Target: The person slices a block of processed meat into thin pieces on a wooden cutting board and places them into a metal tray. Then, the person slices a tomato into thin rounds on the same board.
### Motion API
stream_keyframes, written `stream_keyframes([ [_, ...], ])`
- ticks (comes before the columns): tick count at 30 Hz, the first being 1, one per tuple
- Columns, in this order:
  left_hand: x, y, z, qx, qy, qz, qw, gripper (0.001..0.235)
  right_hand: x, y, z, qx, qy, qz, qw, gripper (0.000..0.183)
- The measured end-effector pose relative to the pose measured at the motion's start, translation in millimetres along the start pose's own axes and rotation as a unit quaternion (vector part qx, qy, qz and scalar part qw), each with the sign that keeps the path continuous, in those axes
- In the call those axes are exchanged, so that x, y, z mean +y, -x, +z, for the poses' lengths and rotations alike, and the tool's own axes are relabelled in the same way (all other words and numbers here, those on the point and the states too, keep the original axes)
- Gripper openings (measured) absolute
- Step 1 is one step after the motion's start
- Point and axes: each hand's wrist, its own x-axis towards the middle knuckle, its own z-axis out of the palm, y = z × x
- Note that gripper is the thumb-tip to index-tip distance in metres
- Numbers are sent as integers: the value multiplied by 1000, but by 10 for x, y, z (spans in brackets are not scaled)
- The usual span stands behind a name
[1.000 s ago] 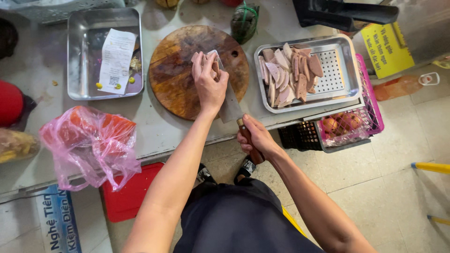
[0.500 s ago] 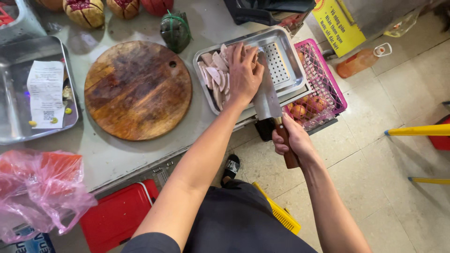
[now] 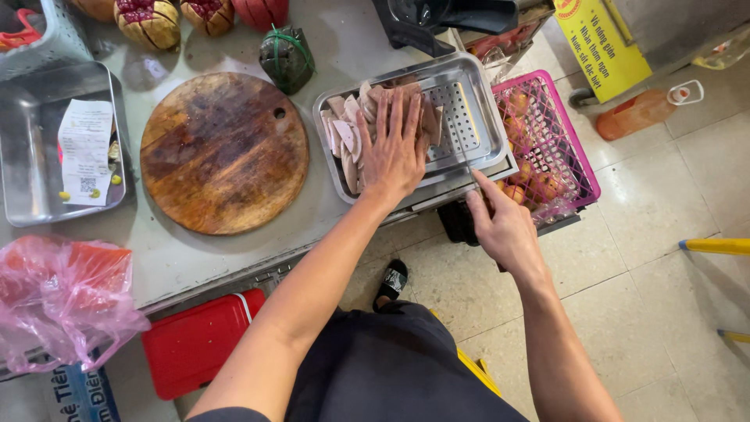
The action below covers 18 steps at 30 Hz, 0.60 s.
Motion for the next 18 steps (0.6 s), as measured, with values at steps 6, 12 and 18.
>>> stream_keyframes([
  [6,-4,66,-48,-20,32,-10,999,73,-193,-16,-106,-32,73,11,997,47],
  [12,-238,72,-146,-50,100,-16,994,69,-203,-20,-170,-41,104,-10,994,48],
  [18,-1032,169,-567,182,287,-133,931,57,-431,-16,101,-44,-6,-102,994,49],
])
